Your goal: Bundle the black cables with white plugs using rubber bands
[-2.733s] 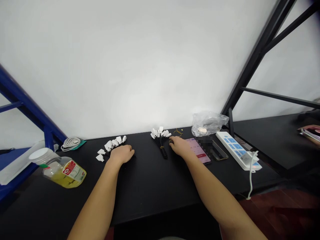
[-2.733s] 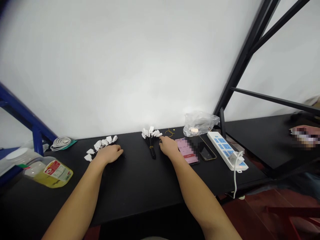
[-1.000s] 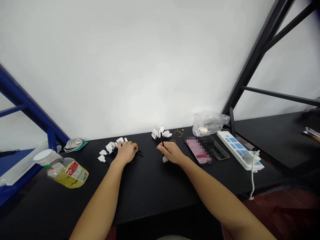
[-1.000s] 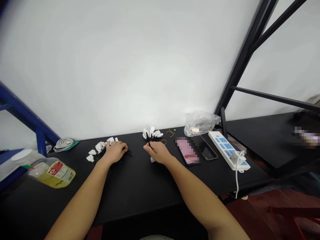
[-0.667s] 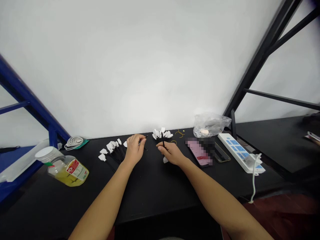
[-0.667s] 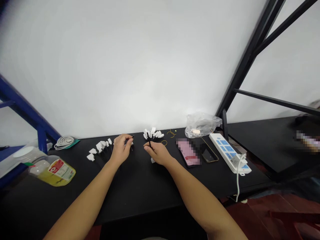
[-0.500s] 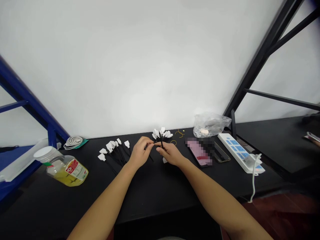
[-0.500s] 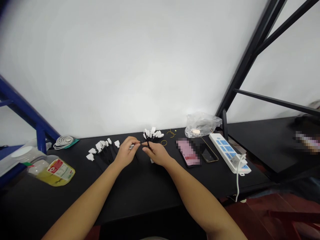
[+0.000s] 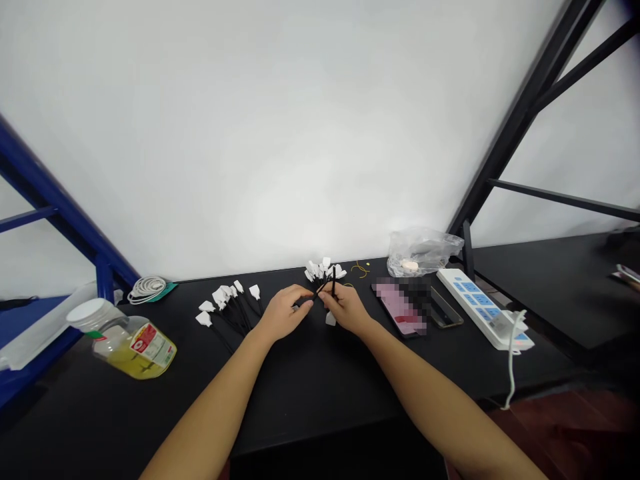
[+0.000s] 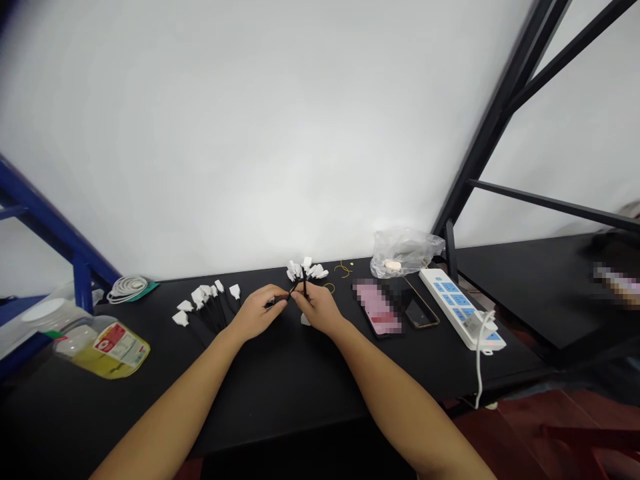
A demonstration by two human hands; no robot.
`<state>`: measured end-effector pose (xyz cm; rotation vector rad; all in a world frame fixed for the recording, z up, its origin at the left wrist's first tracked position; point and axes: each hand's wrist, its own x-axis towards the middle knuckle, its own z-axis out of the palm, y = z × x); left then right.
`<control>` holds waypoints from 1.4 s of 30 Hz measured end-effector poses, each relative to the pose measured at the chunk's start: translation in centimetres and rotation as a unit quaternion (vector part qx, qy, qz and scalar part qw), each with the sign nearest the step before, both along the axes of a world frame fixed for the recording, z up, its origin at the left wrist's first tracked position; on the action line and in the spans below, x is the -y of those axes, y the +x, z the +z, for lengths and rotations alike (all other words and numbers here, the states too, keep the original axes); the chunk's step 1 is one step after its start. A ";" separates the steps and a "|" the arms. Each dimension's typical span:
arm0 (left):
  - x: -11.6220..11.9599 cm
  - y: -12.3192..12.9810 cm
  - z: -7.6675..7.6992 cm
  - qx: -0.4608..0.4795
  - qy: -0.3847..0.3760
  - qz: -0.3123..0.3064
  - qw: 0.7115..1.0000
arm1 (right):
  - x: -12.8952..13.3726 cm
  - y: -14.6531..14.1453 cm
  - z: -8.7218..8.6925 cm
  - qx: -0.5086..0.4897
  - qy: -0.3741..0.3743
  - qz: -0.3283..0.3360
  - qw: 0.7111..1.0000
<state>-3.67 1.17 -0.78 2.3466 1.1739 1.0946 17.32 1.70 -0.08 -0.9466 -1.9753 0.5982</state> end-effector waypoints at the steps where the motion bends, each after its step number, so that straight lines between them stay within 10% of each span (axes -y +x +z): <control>1: -0.2 -0.2 -0.1 -0.030 0.002 -0.002 1.000 | 0.0 0.0 0.1 -0.008 -0.002 -0.013 1.000; 23: -0.4 0.3 -0.8 -0.140 -0.025 -0.058 0.988 | -0.2 0.0 -0.2 0.045 0.021 0.030 0.998; 32: -1.3 -3.1 -1.1 -0.261 -0.052 0.094 0.959 | -0.1 0.2 0.4 0.024 0.016 0.023 0.999; 42: -2.0 -2.5 -0.9 0.046 -0.040 0.107 0.992 | 0.1 0.3 0.7 0.020 -0.012 0.035 0.999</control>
